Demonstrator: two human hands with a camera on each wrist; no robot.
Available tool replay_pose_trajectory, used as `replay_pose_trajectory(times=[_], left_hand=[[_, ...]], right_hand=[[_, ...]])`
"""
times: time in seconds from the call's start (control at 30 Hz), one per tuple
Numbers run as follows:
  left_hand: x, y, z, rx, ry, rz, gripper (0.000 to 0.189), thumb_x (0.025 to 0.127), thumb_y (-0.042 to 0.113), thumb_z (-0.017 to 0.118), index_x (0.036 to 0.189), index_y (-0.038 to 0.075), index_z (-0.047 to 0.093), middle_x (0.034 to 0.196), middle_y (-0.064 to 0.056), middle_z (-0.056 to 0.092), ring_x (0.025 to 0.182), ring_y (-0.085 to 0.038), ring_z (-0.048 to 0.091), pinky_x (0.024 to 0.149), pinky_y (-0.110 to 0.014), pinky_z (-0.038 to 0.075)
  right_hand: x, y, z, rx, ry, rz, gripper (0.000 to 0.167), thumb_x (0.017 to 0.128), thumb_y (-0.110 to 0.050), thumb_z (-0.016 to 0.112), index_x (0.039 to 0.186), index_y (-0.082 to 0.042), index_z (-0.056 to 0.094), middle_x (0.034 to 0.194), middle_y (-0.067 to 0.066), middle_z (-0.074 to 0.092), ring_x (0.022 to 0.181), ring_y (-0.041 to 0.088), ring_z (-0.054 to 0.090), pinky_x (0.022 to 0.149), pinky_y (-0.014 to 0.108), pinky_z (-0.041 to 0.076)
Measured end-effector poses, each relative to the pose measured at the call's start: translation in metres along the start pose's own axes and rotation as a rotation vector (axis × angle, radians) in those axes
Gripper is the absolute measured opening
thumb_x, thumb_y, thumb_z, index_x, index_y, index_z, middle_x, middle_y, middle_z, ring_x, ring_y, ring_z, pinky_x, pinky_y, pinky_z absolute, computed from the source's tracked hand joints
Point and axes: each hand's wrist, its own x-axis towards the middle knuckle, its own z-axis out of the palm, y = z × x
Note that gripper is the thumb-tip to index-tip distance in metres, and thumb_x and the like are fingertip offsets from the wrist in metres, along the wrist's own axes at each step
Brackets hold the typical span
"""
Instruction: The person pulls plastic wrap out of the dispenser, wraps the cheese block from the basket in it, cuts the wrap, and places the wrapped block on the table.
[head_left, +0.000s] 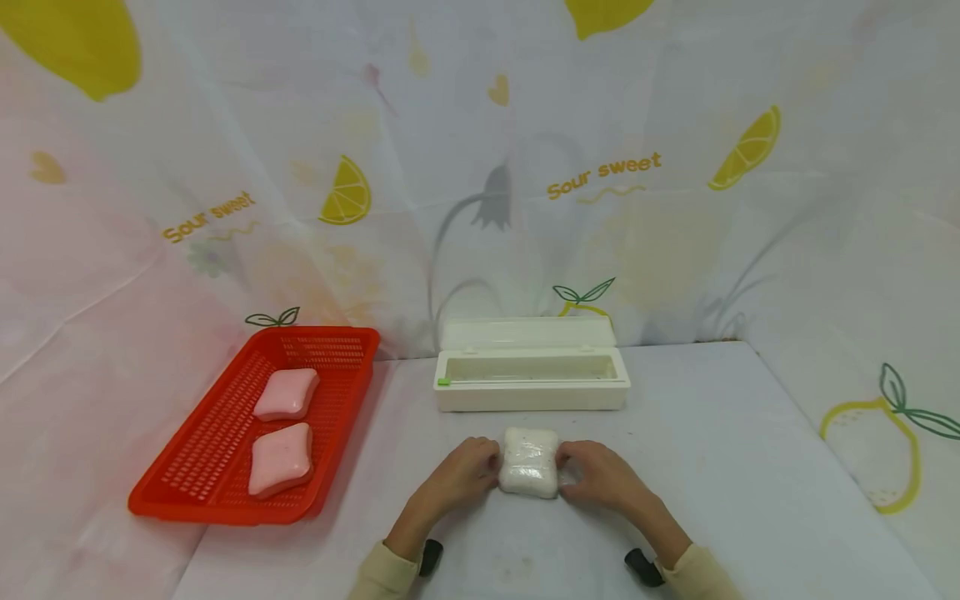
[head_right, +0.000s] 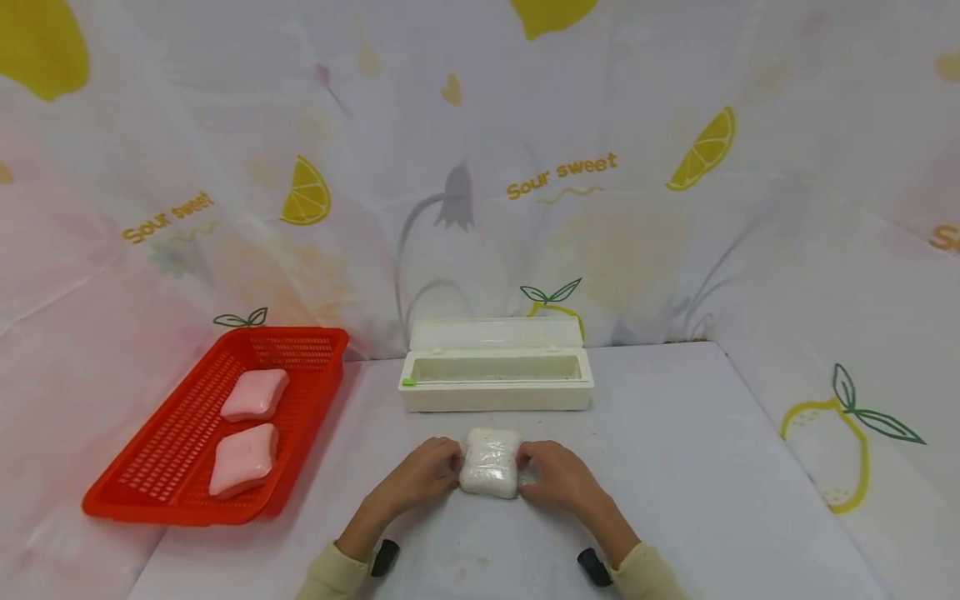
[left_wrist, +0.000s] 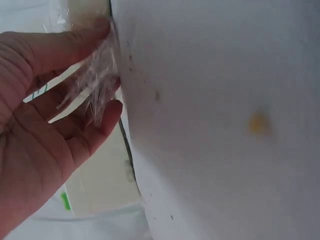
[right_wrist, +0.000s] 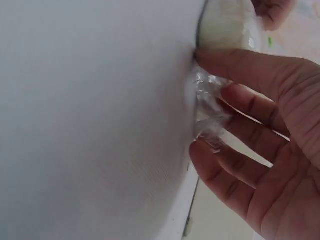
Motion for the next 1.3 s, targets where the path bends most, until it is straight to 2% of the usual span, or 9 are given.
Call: replay_pose_trajectory(times=[0.17, 0.33, 0.53, 0.67, 0.77, 0.93, 1.03, 1.13, 1.3], left_hand=[[0.003, 0.003, 0.003, -0.049, 0.036, 0.025, 0.025, 0.081, -0.002, 0.075, 0.084, 0.013, 0.056, 0.078, 0.009, 0.052, 0.075, -0.008, 0.047, 0.068, -0.026, 0.044], [0.003, 0.005, 0.000, -0.176, 0.056, 0.009, 0.021, 0.085, -0.004, 0.069, 0.093, 0.011, 0.059, 0.088, 0.005, 0.058, 0.083, -0.008, 0.055, 0.074, -0.028, 0.049], [0.008, 0.013, -0.020, -0.412, 0.165, -0.053, 0.010, 0.095, 0.006, 0.063, 0.104, 0.011, 0.059, 0.098, 0.002, 0.063, 0.092, -0.015, 0.059, 0.075, -0.031, 0.050], [0.016, 0.019, -0.030, -0.425, 0.249, -0.051, 0.006, 0.098, 0.014, 0.062, 0.103, 0.011, 0.061, 0.099, 0.001, 0.065, 0.095, -0.017, 0.061, 0.073, -0.031, 0.049], [0.025, 0.024, -0.033, -0.432, 0.263, -0.069, 0.006, 0.099, 0.018, 0.061, 0.102, 0.013, 0.063, 0.100, 0.001, 0.066, 0.093, -0.016, 0.061, 0.071, -0.031, 0.049], [0.038, 0.031, -0.030, -0.453, 0.211, -0.101, 0.006, 0.098, 0.019, 0.062, 0.099, 0.013, 0.064, 0.095, 0.001, 0.066, 0.083, -0.014, 0.061, 0.066, -0.029, 0.050], [0.045, 0.037, -0.027, -0.449, 0.143, -0.116, 0.006, 0.097, 0.021, 0.063, 0.097, 0.015, 0.064, 0.091, 0.002, 0.065, 0.078, -0.012, 0.061, 0.064, -0.029, 0.050], [0.053, 0.040, -0.023, -0.439, 0.081, -0.113, 0.006, 0.095, 0.023, 0.066, 0.095, 0.017, 0.066, 0.087, 0.005, 0.065, 0.073, -0.009, 0.060, 0.062, -0.027, 0.050], [0.062, 0.043, -0.014, -0.416, 0.013, -0.048, 0.005, 0.093, 0.022, 0.069, 0.092, 0.017, 0.069, 0.084, 0.007, 0.065, 0.074, -0.007, 0.060, 0.066, -0.026, 0.050]], right_hand=[[0.000, -0.001, 0.008, -0.024, 0.038, 0.023, 0.029, 0.071, -0.007, 0.083, 0.088, -0.016, 0.062, 0.086, -0.010, 0.062, 0.082, 0.011, 0.059, 0.075, 0.037, 0.050], [-0.003, -0.002, 0.009, 0.019, 0.045, 0.056, 0.028, 0.073, -0.006, 0.082, 0.091, -0.017, 0.063, 0.088, -0.010, 0.064, 0.086, 0.012, 0.061, 0.077, 0.036, 0.051], [-0.011, -0.011, 0.000, 0.341, 0.034, 0.142, 0.019, 0.085, -0.016, 0.077, 0.099, -0.012, 0.065, 0.097, -0.002, 0.069, 0.092, 0.020, 0.068, 0.075, 0.036, 0.055], [-0.016, -0.024, -0.003, 0.548, 0.011, 0.228, 0.025, 0.092, -0.023, 0.071, 0.104, -0.003, 0.063, 0.095, 0.008, 0.072, 0.082, 0.025, 0.069, 0.059, 0.033, 0.054], [-0.021, -0.032, 0.000, 0.705, 0.011, 0.333, 0.031, 0.096, -0.024, 0.066, 0.107, 0.004, 0.062, 0.093, 0.014, 0.073, 0.078, 0.027, 0.070, 0.053, 0.031, 0.052], [-0.033, -0.043, 0.009, 0.960, -0.002, 0.561, 0.036, 0.097, -0.032, 0.062, 0.107, 0.003, 0.062, 0.091, 0.012, 0.073, 0.079, 0.022, 0.073, 0.055, 0.025, 0.051], [-0.043, -0.048, 0.015, 1.098, -0.038, 0.643, 0.033, 0.098, -0.032, 0.062, 0.106, 0.000, 0.061, 0.090, 0.010, 0.073, 0.079, 0.018, 0.072, 0.057, 0.023, 0.051], [-0.053, -0.052, 0.021, 1.265, -0.064, 0.669, 0.029, 0.099, -0.029, 0.059, 0.109, -0.002, 0.058, 0.092, 0.009, 0.074, 0.083, 0.015, 0.072, 0.060, 0.021, 0.051], [-0.067, -0.059, 0.030, 1.490, -0.097, 0.678, 0.028, 0.101, -0.024, 0.055, 0.117, -0.001, 0.053, 0.099, 0.009, 0.072, 0.089, 0.013, 0.070, 0.066, 0.019, 0.051]])
